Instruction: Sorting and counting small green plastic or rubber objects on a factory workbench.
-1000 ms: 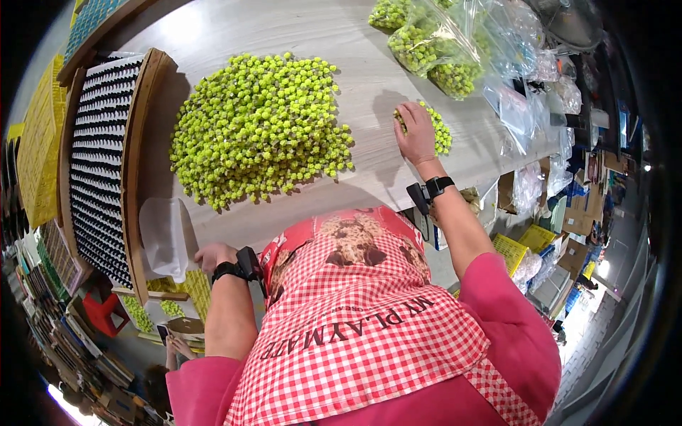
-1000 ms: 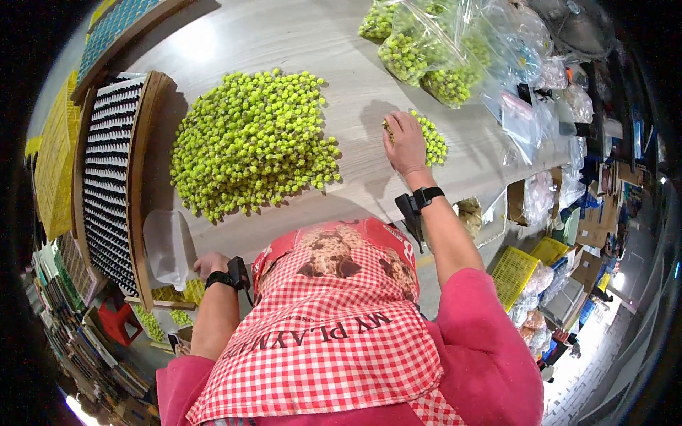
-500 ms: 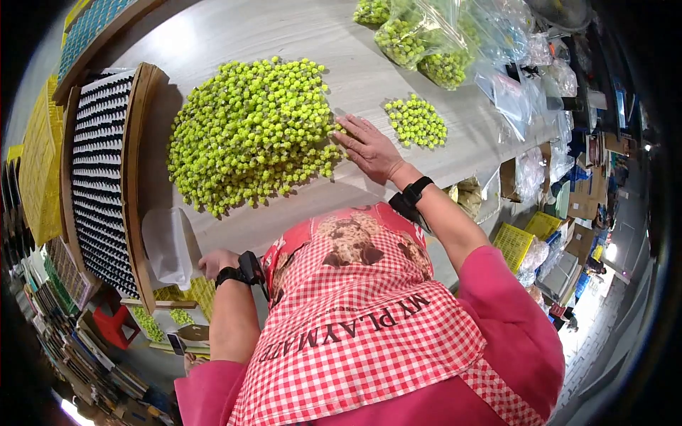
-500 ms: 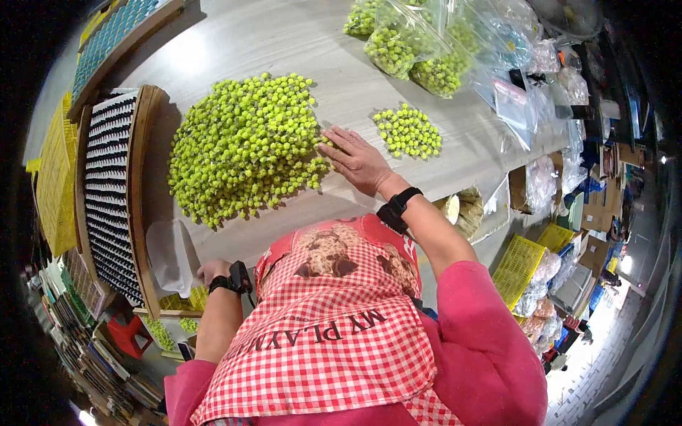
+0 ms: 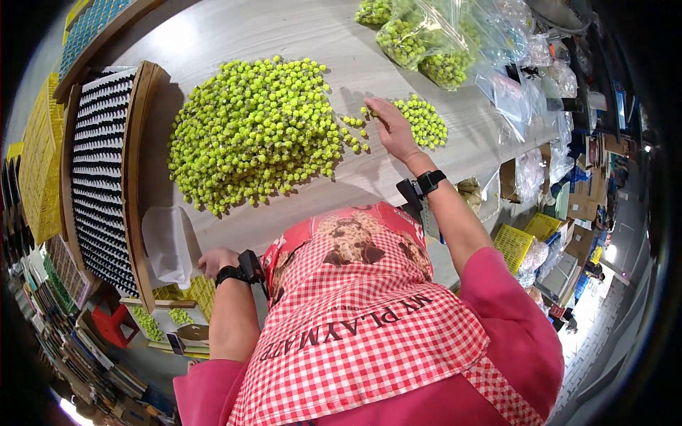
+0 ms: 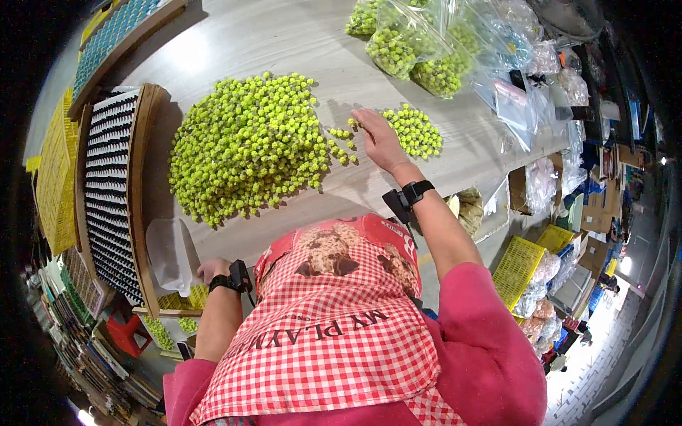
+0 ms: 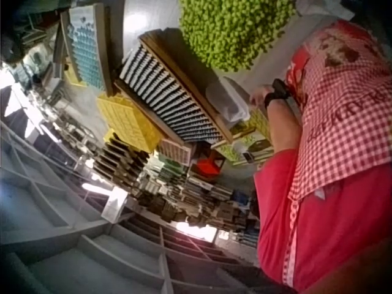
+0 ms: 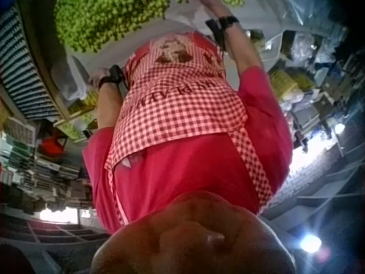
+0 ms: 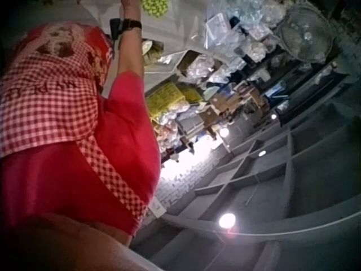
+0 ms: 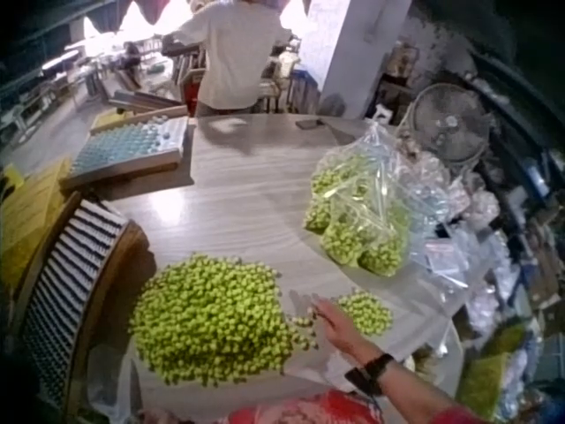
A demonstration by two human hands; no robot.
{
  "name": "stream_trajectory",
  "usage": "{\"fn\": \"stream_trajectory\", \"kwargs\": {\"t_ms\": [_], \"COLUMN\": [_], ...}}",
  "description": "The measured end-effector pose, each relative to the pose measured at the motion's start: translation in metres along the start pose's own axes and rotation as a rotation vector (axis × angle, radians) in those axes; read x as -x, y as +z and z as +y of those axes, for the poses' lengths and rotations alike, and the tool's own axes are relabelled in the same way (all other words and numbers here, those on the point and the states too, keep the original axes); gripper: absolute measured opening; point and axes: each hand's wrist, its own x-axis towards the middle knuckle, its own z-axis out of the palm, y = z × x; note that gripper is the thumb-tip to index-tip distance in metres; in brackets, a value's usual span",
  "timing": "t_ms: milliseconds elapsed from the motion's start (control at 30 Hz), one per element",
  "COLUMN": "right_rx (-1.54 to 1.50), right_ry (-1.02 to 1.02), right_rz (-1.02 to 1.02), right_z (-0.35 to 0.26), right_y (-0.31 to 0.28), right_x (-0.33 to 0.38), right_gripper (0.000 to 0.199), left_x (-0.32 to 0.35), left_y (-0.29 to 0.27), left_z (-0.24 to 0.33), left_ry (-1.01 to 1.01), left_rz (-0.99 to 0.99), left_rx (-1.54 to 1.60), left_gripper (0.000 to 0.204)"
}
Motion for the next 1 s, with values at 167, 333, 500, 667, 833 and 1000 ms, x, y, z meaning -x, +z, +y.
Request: {"fn": "stream_trajectory", "kwargs": {"t_ms": [167,333,500,667,833,1000], "right_rx": [0.074,0.108,0.120,0.214,0.302,0.353], "right_ry": [-0.105,-0.088,-0.097,-0.164,-0.145,-0.124], "right_rz": [-0.023,0.039,0.034,0.005,0.033,0.088], "right_z": [0.009,0.018,-0.012,-0.022,0.001,0.005], "right_y": [0.004,0.003,-0.001,0.005,-0.001,-0.014], "right_x": [-0.002,0.005,0.001,-0.002,0.003,0.016], "right_gripper": [0.030,0.027,0.027,0.025,0.021,0.025], "left_x": [0.002,0.004,-0.003,0.005,0.008,0.012], "left_y": [0.000,-0.006,-0.008,-0.009,-0.015,-0.018], "left_z": [-0.001,-0.001,-0.006,0.002,0.004,0.003], "left_ry": [0.030,0.077,0.232,0.033,0.033,0.084], "left_rz": [0.000,-0.027,-0.166,-0.072,-0.045,-0.075], "left_rx": [-0.075,-0.100,-0.354,-0.080,-0.069,-0.169], "left_gripper": [0.048,0.050,0.055,0.055,0.056,0.057]}}
